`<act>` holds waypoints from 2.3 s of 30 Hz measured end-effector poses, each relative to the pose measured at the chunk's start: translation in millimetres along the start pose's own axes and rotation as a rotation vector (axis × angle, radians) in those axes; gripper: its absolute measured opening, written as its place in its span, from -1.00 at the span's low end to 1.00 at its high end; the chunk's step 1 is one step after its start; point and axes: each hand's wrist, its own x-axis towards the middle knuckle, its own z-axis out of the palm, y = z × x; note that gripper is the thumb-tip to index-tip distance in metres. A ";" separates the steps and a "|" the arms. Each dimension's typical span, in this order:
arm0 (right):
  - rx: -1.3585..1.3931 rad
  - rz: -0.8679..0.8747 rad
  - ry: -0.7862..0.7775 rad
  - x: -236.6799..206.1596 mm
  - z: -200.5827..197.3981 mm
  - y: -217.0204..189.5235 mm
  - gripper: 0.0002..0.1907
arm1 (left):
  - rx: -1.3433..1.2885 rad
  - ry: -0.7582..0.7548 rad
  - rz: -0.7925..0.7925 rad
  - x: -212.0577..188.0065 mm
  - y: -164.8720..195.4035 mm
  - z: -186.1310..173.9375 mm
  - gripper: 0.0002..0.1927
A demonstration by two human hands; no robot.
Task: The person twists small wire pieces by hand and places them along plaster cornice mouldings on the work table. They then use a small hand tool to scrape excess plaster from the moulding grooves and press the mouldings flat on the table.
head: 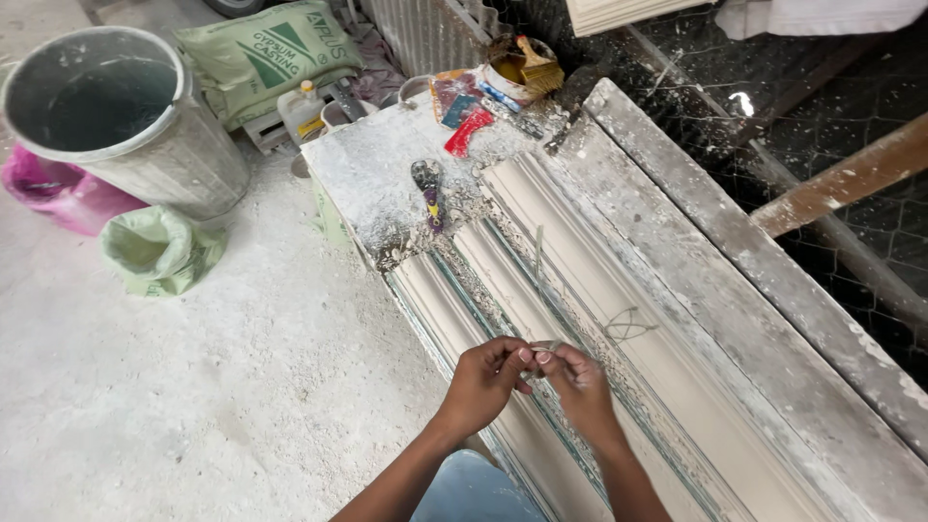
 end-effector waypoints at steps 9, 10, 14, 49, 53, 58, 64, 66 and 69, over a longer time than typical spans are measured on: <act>0.894 -0.001 -0.232 -9.6 -21.3 18.2 -0.74 | -0.391 -0.307 -0.152 5.9 -33.7 -1.4 -0.76; 0.932 -0.048 -0.255 -11.4 -18.9 15.8 -0.72 | -0.507 -0.318 -0.119 5.7 -36.0 -1.6 -0.72; 0.797 -0.095 -0.331 -8.7 -8.7 -3.8 -0.72 | -0.722 -0.355 0.087 -0.7 -33.7 -11.0 -0.71; 0.613 -0.099 -0.195 -37.0 33.5 57.6 -0.84 | -0.631 0.308 0.022 -85.6 -61.0 -6.0 -0.78; 0.902 -0.111 -0.270 -33.8 19.4 56.4 -0.86 | -0.414 -0.046 0.184 -114.5 -49.4 9.9 -0.75; 0.856 -0.041 -0.365 -57.9 15.9 46.9 -0.83 | -0.223 -0.301 0.195 -133.3 -41.0 11.2 -0.75; 0.680 -0.252 -0.294 -70.7 18.4 43.2 -0.83 | 0.015 0.083 0.139 -116.8 -59.4 8.0 -0.86; 0.524 -0.319 -0.306 -79.2 24.7 46.5 -0.82 | 0.022 0.287 0.146 -104.3 -70.1 4.7 -0.79; 0.275 -0.278 -0.339 -92.0 39.4 51.9 -0.79 | -0.033 0.506 0.270 -82.8 -83.1 -4.2 -0.86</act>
